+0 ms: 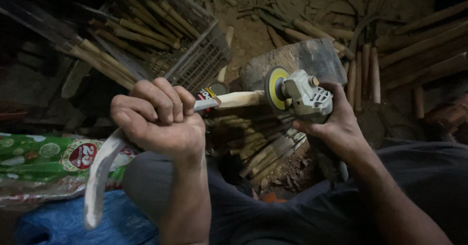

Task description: The person uses a handheld angle grinder to smooth and shape the wooden handles of sickles. They hold each handle with one hand and apply the grinder with the other, rotating the handle to grind all sides. The person repeatedly picks up handles from a nearby crate, grinds them, and places them back.

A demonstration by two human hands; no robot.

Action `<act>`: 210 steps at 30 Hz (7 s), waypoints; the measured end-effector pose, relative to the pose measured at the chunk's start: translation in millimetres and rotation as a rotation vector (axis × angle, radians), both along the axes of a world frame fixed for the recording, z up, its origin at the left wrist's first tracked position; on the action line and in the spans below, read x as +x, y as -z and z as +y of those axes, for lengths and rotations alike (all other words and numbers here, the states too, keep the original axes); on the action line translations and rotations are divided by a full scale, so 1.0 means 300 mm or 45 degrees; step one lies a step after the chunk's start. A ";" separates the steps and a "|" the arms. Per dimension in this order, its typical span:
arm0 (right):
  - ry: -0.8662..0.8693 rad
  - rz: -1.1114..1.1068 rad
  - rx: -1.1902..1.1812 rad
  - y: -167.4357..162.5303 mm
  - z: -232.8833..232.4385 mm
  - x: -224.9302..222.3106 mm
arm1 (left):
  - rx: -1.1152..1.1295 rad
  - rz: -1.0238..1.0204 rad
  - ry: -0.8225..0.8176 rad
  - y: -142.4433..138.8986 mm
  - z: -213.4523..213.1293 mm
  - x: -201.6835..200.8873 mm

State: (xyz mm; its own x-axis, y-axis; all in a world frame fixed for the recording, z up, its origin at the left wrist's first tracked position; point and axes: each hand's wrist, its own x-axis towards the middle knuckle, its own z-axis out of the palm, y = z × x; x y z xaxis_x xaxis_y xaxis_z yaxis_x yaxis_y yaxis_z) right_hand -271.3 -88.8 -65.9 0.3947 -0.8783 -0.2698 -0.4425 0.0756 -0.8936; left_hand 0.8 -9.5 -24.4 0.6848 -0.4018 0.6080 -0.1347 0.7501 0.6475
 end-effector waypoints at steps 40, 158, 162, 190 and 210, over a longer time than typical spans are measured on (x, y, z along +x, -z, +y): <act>-0.247 0.058 0.105 -0.071 0.093 0.098 | 0.050 0.065 -0.096 -0.015 0.008 -0.087; -0.002 0.010 0.189 -0.035 0.015 0.034 | -0.095 0.239 0.169 0.010 0.053 -0.056; 0.016 0.036 0.052 -0.020 0.004 0.018 | -0.142 0.303 0.092 -0.006 0.046 0.002; 0.686 -1.002 1.228 -0.017 0.017 0.117 | 0.032 0.400 0.119 0.002 0.063 0.004; -0.026 0.089 0.073 0.016 0.024 0.028 | 0.028 0.327 0.101 -0.004 0.060 0.061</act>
